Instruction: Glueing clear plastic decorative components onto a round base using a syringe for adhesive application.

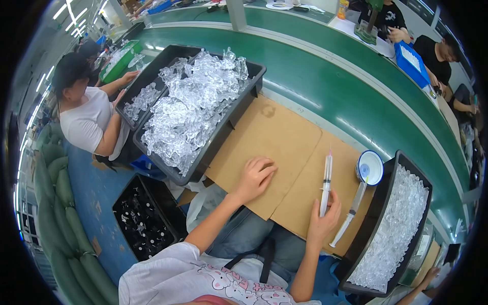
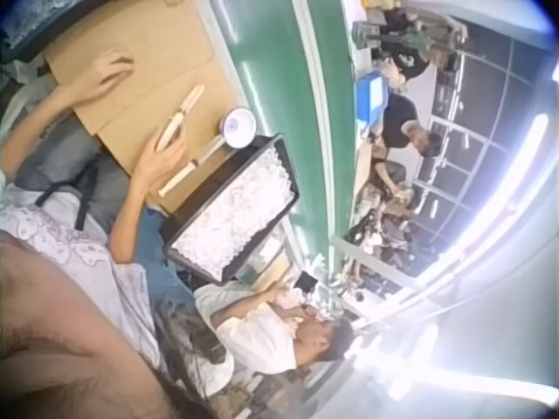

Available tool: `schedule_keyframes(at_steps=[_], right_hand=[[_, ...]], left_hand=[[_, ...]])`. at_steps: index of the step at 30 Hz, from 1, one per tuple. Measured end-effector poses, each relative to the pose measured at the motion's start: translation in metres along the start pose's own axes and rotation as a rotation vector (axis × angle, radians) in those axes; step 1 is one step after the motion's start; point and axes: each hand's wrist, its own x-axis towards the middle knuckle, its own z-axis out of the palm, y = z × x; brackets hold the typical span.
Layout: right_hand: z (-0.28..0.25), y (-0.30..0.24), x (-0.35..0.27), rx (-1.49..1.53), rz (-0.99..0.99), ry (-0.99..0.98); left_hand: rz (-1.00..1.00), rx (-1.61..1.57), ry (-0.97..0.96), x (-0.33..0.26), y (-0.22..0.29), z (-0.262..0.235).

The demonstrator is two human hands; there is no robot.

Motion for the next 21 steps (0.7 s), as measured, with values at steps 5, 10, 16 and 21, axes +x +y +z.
schedule_keyframes(at_steps=[5, 10, 16, 21], right_hand=[[0.0009, -0.0011, -0.0013, 0.032, -0.031, 0.026], [0.0012, -0.0016, -0.0008, 0.046, -0.038, 0.034], [-0.0018, -0.0009, -0.0007, 0.034, 0.010, -0.019], [0.0018, -0.0009, -0.0005, 0.050, -0.037, 0.049]], left_hand=[[-0.001, -0.008, 0.008, -0.0004, 0.0010, -0.0013], [-0.003, 0.001, 0.009, -0.0009, 0.0011, -0.0011], [0.011, 0.013, 0.008, -0.0004, 0.0003, -0.0014], [-0.001, 0.007, 0.005, -0.0012, -0.0003, 0.0002]])
